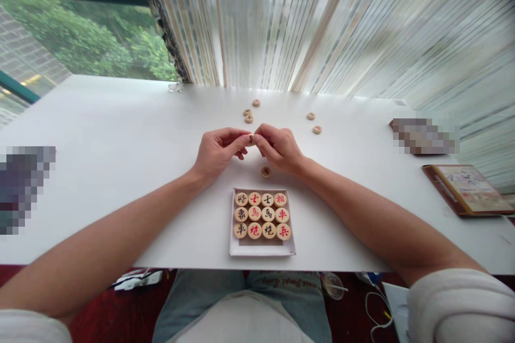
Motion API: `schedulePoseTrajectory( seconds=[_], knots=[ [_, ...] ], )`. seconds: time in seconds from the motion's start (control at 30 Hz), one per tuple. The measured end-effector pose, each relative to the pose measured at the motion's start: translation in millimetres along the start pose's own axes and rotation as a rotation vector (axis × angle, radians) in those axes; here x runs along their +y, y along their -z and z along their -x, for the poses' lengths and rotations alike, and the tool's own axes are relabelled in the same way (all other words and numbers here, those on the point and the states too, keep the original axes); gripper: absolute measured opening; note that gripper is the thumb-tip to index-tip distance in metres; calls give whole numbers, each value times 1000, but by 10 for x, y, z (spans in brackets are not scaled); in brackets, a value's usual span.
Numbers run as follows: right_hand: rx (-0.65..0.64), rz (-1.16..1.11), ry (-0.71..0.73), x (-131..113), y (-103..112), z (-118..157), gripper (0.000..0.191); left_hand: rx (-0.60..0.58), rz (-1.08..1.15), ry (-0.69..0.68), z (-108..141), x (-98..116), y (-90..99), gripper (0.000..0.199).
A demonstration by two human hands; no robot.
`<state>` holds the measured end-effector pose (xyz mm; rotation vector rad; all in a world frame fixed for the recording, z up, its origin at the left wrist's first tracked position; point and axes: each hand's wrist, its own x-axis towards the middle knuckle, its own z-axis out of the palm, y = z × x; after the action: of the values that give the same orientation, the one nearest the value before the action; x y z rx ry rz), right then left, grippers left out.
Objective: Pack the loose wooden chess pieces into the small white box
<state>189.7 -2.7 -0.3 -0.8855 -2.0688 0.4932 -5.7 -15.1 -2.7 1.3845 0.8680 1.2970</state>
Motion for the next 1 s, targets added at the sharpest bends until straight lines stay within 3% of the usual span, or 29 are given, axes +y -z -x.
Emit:
schedulePoseTrajectory(
  seconds=[0.4,0.7,1.0],
  knots=[
    [-57,-32,-10,-14,24,12,31,-5,55,26,31,-36,42,28],
    [-38,-1,10,-4,2,20,30,35,-29,15,69,37,3,34],
    [92,-282,-124,-43,-109,-28,42,79,-115,-63,67,82,8,31]
  ],
)
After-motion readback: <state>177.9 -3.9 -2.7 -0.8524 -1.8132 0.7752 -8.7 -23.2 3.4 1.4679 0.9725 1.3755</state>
